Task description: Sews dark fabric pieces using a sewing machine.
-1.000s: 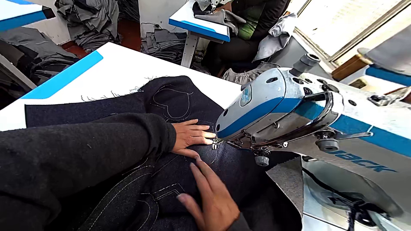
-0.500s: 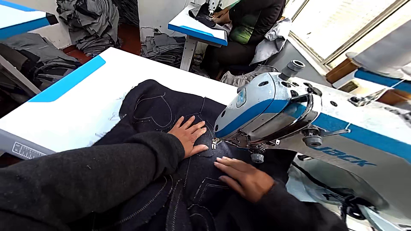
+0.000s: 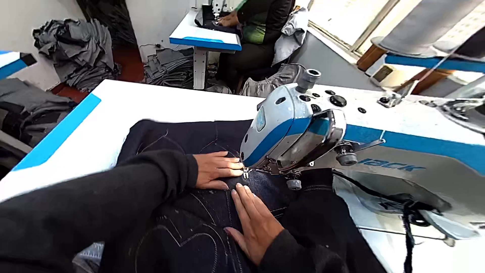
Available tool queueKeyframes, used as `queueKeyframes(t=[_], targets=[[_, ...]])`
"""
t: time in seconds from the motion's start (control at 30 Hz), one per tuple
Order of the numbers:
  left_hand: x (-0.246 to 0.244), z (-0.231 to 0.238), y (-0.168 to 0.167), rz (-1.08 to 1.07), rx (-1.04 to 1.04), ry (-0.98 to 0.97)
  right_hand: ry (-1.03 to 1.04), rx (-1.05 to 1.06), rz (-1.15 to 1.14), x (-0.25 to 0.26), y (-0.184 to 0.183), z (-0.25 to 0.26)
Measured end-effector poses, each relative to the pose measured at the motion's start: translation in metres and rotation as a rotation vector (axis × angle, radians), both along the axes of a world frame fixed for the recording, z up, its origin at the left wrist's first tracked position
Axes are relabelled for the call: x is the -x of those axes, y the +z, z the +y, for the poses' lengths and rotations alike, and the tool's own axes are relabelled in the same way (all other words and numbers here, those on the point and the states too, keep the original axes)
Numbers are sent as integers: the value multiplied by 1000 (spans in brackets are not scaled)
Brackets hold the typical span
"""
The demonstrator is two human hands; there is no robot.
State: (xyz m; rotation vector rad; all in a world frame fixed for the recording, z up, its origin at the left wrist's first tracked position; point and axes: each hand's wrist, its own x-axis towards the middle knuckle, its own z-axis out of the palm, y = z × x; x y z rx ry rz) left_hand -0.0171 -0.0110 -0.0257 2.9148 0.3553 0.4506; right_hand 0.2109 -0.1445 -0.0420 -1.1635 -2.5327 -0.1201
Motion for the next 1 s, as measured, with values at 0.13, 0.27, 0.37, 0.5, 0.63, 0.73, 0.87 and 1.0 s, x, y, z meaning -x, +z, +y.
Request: queueKeyframes(t=[0.13, 0.27, 0.37, 0.5, 0.63, 0.73, 0.87, 1.0], targets=[[-10, -40, -9, -57, -10, 355, 268, 89, -33, -39, 9, 35], [-52, -87, -8, -18, 67, 823, 537, 264, -227, -85, 44, 98], [-76, -107, -10, 22, 93, 983, 238, 349, -468, -87, 99, 87], [-75, -110, 21, 310, 217, 916, 90, -82, -95, -40, 116, -9], [-40, -59, 58, 468, 234, 564, -93, 73, 225, 45, 56, -32], [4, 3, 45, 330, -156, -47, -175, 74, 175, 45, 3, -22], [13, -6, 5, 183, -112, -28, -71, -68, 144, 13, -14, -20], [-9, -67, 1, 173, 35, 372, 105, -30, 221, -30, -10, -3]])
